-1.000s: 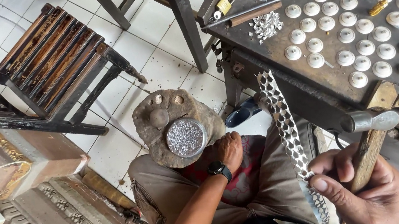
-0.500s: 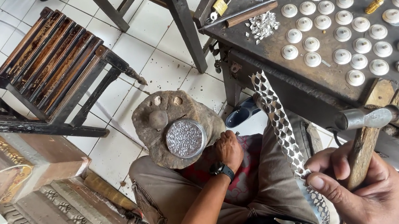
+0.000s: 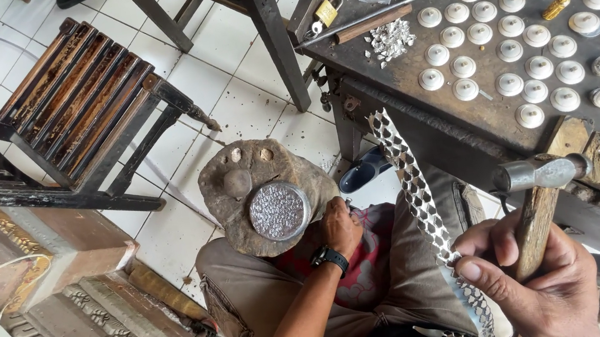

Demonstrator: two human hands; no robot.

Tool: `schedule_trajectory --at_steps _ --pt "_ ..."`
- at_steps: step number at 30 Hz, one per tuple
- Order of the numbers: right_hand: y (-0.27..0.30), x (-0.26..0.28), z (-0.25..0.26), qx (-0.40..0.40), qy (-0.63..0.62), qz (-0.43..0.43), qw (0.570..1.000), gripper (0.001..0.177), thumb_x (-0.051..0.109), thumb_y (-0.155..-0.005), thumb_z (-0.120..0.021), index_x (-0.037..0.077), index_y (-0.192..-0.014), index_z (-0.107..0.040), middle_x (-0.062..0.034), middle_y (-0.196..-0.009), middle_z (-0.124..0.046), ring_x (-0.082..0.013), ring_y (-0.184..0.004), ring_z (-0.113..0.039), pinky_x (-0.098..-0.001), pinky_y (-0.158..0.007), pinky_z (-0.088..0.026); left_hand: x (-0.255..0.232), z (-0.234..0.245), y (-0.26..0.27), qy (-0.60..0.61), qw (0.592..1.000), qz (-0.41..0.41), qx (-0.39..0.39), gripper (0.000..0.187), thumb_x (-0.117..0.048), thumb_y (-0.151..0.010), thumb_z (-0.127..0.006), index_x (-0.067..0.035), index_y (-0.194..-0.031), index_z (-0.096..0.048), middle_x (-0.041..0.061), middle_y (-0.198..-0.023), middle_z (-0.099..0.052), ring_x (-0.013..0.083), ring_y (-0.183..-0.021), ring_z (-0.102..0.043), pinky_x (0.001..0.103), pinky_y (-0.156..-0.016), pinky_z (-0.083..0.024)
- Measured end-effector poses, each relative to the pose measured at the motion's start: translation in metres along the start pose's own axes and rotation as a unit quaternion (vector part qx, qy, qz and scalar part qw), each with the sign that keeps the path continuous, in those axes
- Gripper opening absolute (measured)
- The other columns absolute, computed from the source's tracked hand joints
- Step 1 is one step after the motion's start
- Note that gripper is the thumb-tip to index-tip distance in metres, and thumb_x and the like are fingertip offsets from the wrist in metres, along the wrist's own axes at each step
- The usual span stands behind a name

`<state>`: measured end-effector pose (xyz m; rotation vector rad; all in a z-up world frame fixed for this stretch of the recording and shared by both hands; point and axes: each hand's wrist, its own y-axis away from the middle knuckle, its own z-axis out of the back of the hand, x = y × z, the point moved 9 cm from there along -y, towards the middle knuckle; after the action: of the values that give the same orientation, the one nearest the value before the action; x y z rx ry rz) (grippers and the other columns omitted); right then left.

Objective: Punching decorative patterns onto a metal strip using a hammer and a punch over a textured anvil.

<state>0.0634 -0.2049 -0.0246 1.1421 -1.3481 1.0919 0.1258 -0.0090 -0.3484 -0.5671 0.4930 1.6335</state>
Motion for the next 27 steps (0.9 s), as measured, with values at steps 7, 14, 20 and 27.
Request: schedule_trajectory --at_steps 7,14,20,27 --pt "0.001 -0.001 0.0 0.016 -0.02 -0.003 1.0 0.03 -0.003 -0.062 -0.067 0.009 -0.071 -0.041 -0.0161 -0.069 -0.062 -0.0171 -0.063 -0.059 -0.0249 -0.062 -0.049 0.02 0.01 -0.001 0.095 0.992 0.055 -0.065 0.017 0.004 -0.061 -0.044 -0.001 -0.076 -0.038 0.019 -0.076 -0.049 0.0356 -0.07 -0.048 0.043 -0.063 -0.039" --pt "-0.001 -0.001 0.0 0.023 -0.042 -0.01 0.999 0.029 -0.002 -0.063 -0.067 0.01 -0.07 -0.041 -0.0164 -0.069 -0.062 -0.0177 -0.061 -0.058 -0.0256 -0.058 -0.049 -0.081 0.087 -0.002 0.168 0.983 -0.039 -0.068 0.01 0.002 -0.071 -0.04 -0.006 -0.077 -0.037 0.008 -0.069 -0.041 0.0222 -0.059 -0.041 0.035 -0.052 -0.037" --pt "-0.002 0.011 -0.007 0.042 -0.036 0.028 0.998 0.029 0.0 -0.063 -0.067 0.01 -0.07 -0.041 -0.0145 -0.069 -0.063 -0.0163 -0.062 -0.059 -0.0237 -0.061 -0.049 -0.194 0.204 -0.044 0.27 0.935 -0.193 -0.124 0.003 -0.006 -0.089 -0.044 -0.007 -0.087 -0.044 -0.002 -0.06 -0.035 0.0079 -0.047 -0.032 0.021 -0.039 -0.031" --pt "0.005 0.02 -0.02 0.061 -0.048 0.032 0.996 0.032 -0.001 -0.062 -0.069 0.011 -0.067 -0.039 -0.0124 -0.066 -0.066 -0.0155 -0.06 -0.064 -0.024 -0.058 -0.052 -0.242 0.233 -0.119 0.249 0.935 -0.222 -0.12 0.018 -0.004 -0.08 -0.048 -0.012 -0.073 -0.034 -0.004 -0.073 -0.058 0.0118 -0.054 -0.052 0.027 -0.046 -0.043"
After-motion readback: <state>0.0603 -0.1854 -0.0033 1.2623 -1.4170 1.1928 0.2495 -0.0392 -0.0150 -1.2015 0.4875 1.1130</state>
